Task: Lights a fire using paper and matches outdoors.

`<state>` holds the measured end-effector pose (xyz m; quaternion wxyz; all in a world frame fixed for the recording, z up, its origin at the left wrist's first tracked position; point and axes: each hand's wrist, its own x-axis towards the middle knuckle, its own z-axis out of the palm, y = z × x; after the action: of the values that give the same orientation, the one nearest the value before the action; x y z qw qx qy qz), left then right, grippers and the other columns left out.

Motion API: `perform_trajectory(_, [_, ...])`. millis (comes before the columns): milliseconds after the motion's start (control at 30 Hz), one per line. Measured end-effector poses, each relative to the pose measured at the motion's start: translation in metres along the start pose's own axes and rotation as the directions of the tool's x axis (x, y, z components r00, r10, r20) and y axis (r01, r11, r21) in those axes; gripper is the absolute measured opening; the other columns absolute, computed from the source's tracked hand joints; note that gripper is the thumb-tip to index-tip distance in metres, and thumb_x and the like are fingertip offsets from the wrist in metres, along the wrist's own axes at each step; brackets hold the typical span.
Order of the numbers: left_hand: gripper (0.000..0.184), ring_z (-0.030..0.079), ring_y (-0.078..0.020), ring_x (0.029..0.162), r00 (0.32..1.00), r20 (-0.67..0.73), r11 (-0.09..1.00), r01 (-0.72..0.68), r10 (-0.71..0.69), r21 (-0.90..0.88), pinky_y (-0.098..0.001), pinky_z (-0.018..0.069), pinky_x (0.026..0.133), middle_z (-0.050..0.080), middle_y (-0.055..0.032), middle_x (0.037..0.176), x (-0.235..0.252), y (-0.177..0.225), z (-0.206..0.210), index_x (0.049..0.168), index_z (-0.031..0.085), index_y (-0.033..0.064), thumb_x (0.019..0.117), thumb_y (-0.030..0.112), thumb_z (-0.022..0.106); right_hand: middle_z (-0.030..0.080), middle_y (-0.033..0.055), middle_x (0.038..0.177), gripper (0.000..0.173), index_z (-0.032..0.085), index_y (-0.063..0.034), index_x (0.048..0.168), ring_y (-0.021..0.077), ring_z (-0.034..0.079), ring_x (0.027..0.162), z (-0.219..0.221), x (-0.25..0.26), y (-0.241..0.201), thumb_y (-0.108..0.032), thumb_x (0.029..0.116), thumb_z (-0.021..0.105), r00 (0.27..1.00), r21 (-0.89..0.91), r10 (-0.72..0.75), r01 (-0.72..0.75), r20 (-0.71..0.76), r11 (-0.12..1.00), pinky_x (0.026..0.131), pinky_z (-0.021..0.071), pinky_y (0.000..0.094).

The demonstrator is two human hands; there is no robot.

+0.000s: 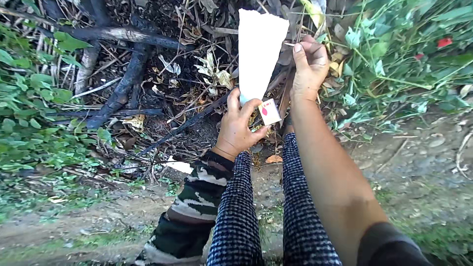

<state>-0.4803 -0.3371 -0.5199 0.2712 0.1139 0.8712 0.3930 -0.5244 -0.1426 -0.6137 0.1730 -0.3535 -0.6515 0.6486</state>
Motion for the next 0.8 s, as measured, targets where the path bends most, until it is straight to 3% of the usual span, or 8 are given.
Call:
perform_trajectory(267, [0.059, 0.062, -0.038, 0.119, 1.0, -0.013, 1.0, -0.014, 0.014, -0.006, -0.0449, 0.06, 0.086, 0.032, -0.0331, 0.154, -0.0022, -0.0034, 0.0031, 0.121, 0.067, 0.0084, 0.0701, 0.029, 0.091, 0.066, 0.021, 0.121, 0.007, 0.067, 0.0035, 0.097, 0.0214, 0.065, 0.116, 0.002, -0.0019, -0.0013, 0.001, 0.0904, 0.067, 1.0, -0.027, -0.002, 0.002, 0.002, 1.0, 0.094, 0.0551, 0.0275])
perform_trajectory(533, [0.06, 0.062, -0.0355, 0.117, 1.0, -0.01, 1.0, 0.001, -0.001, -0.013, -0.043, 0.0597, 0.086, 0.032, -0.0314, 0.154, -0.0049, -0.0055, 0.0025, 0.122, 0.067, 0.0085, 0.0705, 0.028, 0.091, 0.065, 0.0213, 0.124, 0.006, 0.068, 0.0019, 0.095, 0.0217, 0.062, 0.12, 0.0019, -0.0027, 0.0009, -0.001, 0.0899, 0.069, 1.0, -0.057, -0.02, 0.021, 0.016, 0.998, 0.096, 0.0539, 0.0269])
perform_trajectory(633, [0.06, 0.059, -0.0367, 0.122, 1.0, -0.008, 1.0, 0.011, -0.011, -0.009, -0.0446, 0.0589, 0.089, 0.032, -0.0304, 0.155, -0.0055, -0.0055, 0.0017, 0.122, 0.067, 0.0095, 0.0708, 0.029, 0.09, 0.065, 0.0212, 0.124, 0.004, 0.069, 0.0007, 0.093, 0.0226, 0.062, 0.121, 0.0017, -0.0028, 0.0022, -0.001, 0.0894, 0.069, 0.999, -0.073, -0.033, 0.036, 0.031, 0.997, 0.096, 0.0541, 0.0276])
perform_trajectory(800, [0.06, 0.061, -0.0357, 0.118, 1.0, -0.004, 1.0, 0.006, -0.006, -0.01, -0.0446, 0.0594, 0.085, 0.033, -0.0303, 0.155, -0.0071, -0.008, 0.0018, 0.124, 0.066, 0.0097, 0.0721, 0.031, 0.089, 0.064, 0.0219, 0.126, 0.004, 0.071, -0.0002, 0.092, 0.0243, 0.062, 0.12, 0.0012, -0.0034, 0.0057, -0.003, 0.0893, 0.071, 0.993, -0.109, -0.088, 0.096, 0.076, 0.989, 0.093, 0.0555, 0.0276])
